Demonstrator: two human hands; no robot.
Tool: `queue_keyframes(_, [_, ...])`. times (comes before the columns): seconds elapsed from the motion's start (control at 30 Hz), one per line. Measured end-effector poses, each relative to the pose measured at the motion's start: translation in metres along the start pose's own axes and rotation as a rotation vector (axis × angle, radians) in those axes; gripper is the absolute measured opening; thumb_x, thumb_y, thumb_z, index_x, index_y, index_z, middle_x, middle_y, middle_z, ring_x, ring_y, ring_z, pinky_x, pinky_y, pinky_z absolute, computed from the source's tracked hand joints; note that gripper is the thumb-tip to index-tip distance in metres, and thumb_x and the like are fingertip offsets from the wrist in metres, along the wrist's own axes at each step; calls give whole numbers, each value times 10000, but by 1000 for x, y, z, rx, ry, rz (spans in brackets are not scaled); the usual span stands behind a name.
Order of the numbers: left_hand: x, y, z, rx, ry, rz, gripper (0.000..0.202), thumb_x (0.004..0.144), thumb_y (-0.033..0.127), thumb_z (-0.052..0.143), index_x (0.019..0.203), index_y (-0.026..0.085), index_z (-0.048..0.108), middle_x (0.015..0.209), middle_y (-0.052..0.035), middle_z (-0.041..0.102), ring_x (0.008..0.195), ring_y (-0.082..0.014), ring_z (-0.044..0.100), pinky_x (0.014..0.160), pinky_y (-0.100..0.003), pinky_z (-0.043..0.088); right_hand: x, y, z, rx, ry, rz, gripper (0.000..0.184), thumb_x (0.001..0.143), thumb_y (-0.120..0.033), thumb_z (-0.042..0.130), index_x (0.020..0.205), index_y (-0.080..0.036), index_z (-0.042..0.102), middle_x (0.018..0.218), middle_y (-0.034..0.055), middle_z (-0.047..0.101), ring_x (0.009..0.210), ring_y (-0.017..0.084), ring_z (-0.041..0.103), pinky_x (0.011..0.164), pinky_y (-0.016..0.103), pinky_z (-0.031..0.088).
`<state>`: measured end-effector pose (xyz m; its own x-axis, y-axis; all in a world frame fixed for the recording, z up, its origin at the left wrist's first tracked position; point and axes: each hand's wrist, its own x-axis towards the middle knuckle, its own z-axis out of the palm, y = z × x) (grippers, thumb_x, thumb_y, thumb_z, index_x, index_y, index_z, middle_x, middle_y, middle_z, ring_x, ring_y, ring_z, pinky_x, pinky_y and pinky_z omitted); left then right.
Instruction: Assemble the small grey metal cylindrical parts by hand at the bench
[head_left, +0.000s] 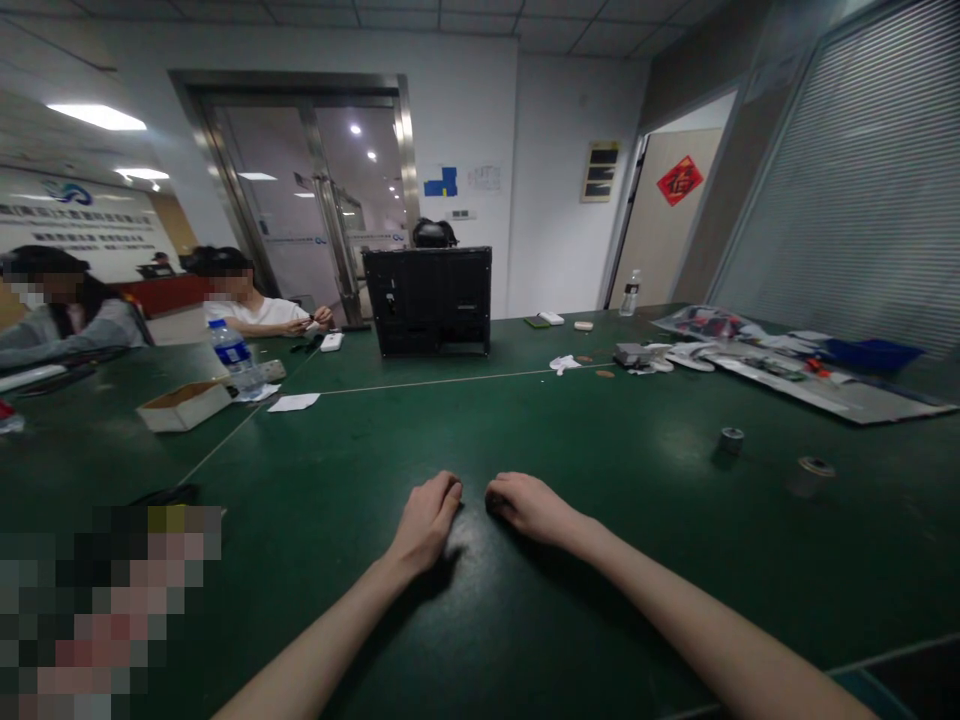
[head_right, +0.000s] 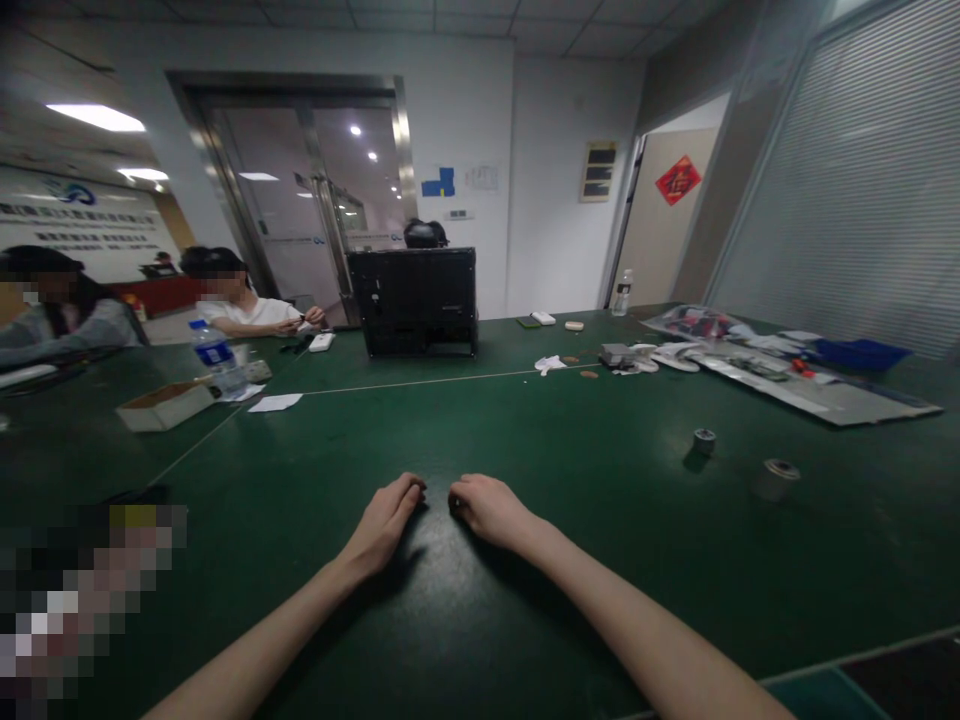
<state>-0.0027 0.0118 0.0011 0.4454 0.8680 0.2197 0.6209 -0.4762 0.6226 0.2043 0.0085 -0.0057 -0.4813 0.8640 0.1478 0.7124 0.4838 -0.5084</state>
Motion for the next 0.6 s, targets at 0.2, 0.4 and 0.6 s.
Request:
queue_keyframes(0.2, [0, 3, -2, 1, -11, 8, 368, 960, 400, 252, 932, 206, 564, 910, -55, 638, 878, -210, 587, 804, -314, 432, 7, 10, 10, 772, 6, 94, 208, 787, -338, 618, 895, -161, 601, 839, 41, 639, 748, 144, 574, 713, 277, 443])
queue_keyframes(0.4, [0, 2, -2, 7, -7, 7, 368, 959, 403, 256, 926, 205, 565, 899, -54, 638, 868, -209, 588, 785, -303, 433, 8, 14, 16, 1045, -30, 131, 382, 762, -442, 650, 1009, -161, 573, 785, 14, 611, 654, 91, 545, 640, 234, 435])
queue_keyframes(0.6, [0, 2, -1, 8, 4, 11, 376, 959, 412, 255, 919, 204, 566, 879, -49, 633, 842, -203, 580, 772, -296, 424, 7, 9, 16, 1238, -61, 162, 386, 710, -448, 711, 931, -146, 616, 764, 16, 624, 646, 86, 554, 634, 222, 429])
